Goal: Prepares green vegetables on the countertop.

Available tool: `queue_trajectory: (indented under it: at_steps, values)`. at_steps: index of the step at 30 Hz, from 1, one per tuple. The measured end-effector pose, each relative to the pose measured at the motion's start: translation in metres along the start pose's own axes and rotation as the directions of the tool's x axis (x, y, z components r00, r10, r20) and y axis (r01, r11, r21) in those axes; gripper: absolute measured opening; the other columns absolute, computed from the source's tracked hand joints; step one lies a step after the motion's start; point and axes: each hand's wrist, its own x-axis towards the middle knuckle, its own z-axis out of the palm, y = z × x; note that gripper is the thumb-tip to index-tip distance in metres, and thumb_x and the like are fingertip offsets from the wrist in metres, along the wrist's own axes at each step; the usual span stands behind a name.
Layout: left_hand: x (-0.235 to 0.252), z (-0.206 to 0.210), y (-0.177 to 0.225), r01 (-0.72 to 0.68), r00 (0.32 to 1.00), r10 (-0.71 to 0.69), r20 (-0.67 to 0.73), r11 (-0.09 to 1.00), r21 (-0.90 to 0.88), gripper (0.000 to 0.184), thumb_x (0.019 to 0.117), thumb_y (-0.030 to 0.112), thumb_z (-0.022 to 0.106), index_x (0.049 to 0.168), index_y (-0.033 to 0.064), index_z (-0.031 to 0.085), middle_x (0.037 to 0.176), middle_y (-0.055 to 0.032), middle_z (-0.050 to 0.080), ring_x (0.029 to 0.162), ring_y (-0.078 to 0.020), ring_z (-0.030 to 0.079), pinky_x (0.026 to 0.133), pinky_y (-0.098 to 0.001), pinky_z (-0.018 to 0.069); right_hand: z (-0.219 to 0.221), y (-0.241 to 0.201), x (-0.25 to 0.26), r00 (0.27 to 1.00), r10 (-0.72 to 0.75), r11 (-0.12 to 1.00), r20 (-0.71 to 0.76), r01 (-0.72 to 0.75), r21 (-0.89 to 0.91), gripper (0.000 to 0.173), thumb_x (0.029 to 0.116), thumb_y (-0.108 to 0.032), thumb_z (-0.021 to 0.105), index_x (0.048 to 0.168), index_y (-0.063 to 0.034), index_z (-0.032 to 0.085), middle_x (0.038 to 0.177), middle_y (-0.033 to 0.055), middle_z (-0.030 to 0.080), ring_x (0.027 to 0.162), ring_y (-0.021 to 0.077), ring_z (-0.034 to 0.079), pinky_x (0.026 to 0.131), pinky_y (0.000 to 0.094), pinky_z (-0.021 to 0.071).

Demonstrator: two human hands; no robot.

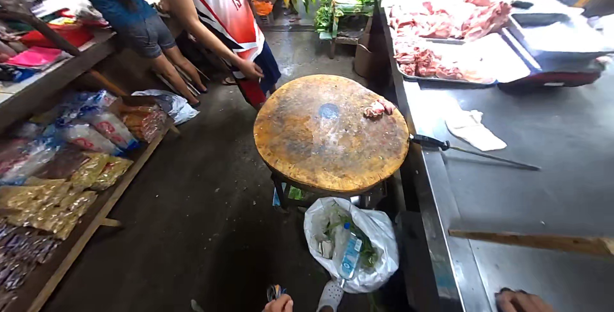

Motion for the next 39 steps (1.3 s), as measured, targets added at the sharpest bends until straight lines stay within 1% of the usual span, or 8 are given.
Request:
queue_trajectory:
  at_steps: [5, 10, 15, 18, 24, 28, 36, 39]
  values:
    - [0.002, 0.023, -0.025, -0.076, 0.993, 0.079, -0.083, 0.996, 0.047, 0.029, 0.1025, 0.018, 0.055, 0.106, -0.0027, 0.075, 0.098, -0.0244, 0.074, 0.097, -0.0418, 0.072, 0.090, -0.0634, 0.0539, 0.043, 0.015, -0.105, 0.995, -0.075, 0.997, -0.068, 0.076, 0.006, 0.018, 0.0970, -0.016, 0.065, 0.100, -0.0042, 0.078, 0.106, 0.0207, 0.071, 0.108, 0.0408, 0.066, 0.100, 0.0600, 0.0501]
    - [-0.007, 0.052, 0.002, -0.197, 0.976, 0.189, 0.105, 0.978, 0.072, 0.033, 0.1062, 0.018, 0.051, 0.115, -0.0072, 0.070, 0.109, -0.0308, 0.071, 0.108, -0.0479, 0.067, 0.097, -0.0671, 0.0480, 0.043, 0.019, -0.209, 0.964, 0.255, 0.967, 0.068, -0.254, -0.029, 0.024, 0.1015, -0.023, 0.059, 0.108, -0.0100, 0.077, 0.121, 0.0142, 0.069, 0.120, 0.0342, 0.061, 0.106, 0.0551, 0.0439]
    - [-0.016, 0.071, 0.037, -0.332, 0.937, 0.320, 0.142, 0.941, 0.069, 0.034, 0.1060, 0.019, 0.050, 0.114, -0.0076, 0.070, 0.111, -0.0298, 0.071, 0.110, -0.0453, 0.068, 0.100, -0.0645, 0.0479, 0.042, 0.039, -0.271, 0.905, 0.363, 0.930, 0.220, -0.368, -0.020, 0.027, 0.1013, -0.027, 0.057, 0.109, -0.0117, 0.077, 0.126, 0.0121, 0.067, 0.127, 0.0314, 0.056, 0.112, 0.0535, 0.0380]
    - [-0.023, 0.070, 0.056, -0.369, 0.925, 0.357, 0.132, 0.927, 0.074, 0.035, 0.1064, 0.019, 0.049, 0.114, -0.0076, 0.070, 0.107, -0.0301, 0.071, 0.105, -0.0462, 0.068, 0.097, -0.0659, 0.0478, 0.028, 0.051, -0.282, 0.928, 0.341, 0.930, 0.148, -0.356, 0.094, 0.029, 0.1016, -0.032, 0.057, 0.106, -0.0121, 0.078, 0.122, 0.0066, 0.072, 0.124, 0.0250, 0.061, 0.112, 0.0527, 0.0386]
    - [-0.051, 0.067, 0.069, -0.391, 0.920, 0.384, 0.081, 0.915, 0.095, 0.034, 0.1060, 0.017, 0.049, 0.113, -0.0078, 0.070, 0.103, -0.0294, 0.071, 0.099, -0.0450, 0.069, 0.092, -0.0648, 0.0489, 0.005, 0.050, -0.192, 0.925, 0.329, 0.918, -0.189, -0.267, 0.292, 0.026, 0.1024, -0.018, 0.060, 0.115, 0.0005, 0.074, 0.118, 0.0189, 0.070, 0.114, 0.0308, 0.067, 0.104, 0.0453, 0.0520]
    - [-0.082, 0.071, 0.056, -0.350, 0.937, 0.347, 0.043, 0.931, 0.100, 0.032, 0.1054, 0.016, 0.050, 0.111, -0.0066, 0.071, 0.099, -0.0278, 0.071, 0.095, -0.0417, 0.069, 0.089, -0.0618, 0.0505, 0.034, 0.055, -0.155, 0.912, 0.373, 0.913, -0.168, -0.330, 0.239, 0.022, 0.1021, -0.014, 0.061, 0.114, 0.0005, 0.073, 0.120, 0.0209, 0.066, 0.116, 0.0366, 0.063, 0.102, 0.0514, 0.0517]
    - [-0.114, 0.096, 0.013, -0.169, 0.986, 0.169, -0.002, 0.984, 0.051, 0.032, 0.1051, 0.018, 0.051, 0.111, -0.0069, 0.071, 0.099, -0.0291, 0.070, 0.098, -0.0441, 0.067, 0.092, -0.0648, 0.0471, 0.023, 0.072, -0.274, 0.895, 0.381, 0.922, 0.232, -0.385, -0.031, 0.034, 0.1042, -0.029, 0.050, 0.112, -0.0071, 0.075, 0.122, 0.0127, 0.071, 0.124, 0.0306, 0.060, 0.109, 0.0552, 0.0385]
    - [-0.115, 0.104, 0.013, -0.166, 0.986, 0.164, 0.040, 0.985, 0.042, 0.032, 0.1052, 0.019, 0.052, 0.113, -0.0062, 0.071, 0.105, -0.0302, 0.070, 0.105, -0.0462, 0.067, 0.096, -0.0667, 0.0464, 0.015, 0.101, -0.300, 0.949, 0.316, 0.924, 0.006, -0.309, 0.223, 0.031, 0.1029, -0.030, 0.057, 0.112, -0.0095, 0.078, 0.125, 0.0104, 0.071, 0.125, 0.0294, 0.061, 0.110, 0.0533, 0.0422]
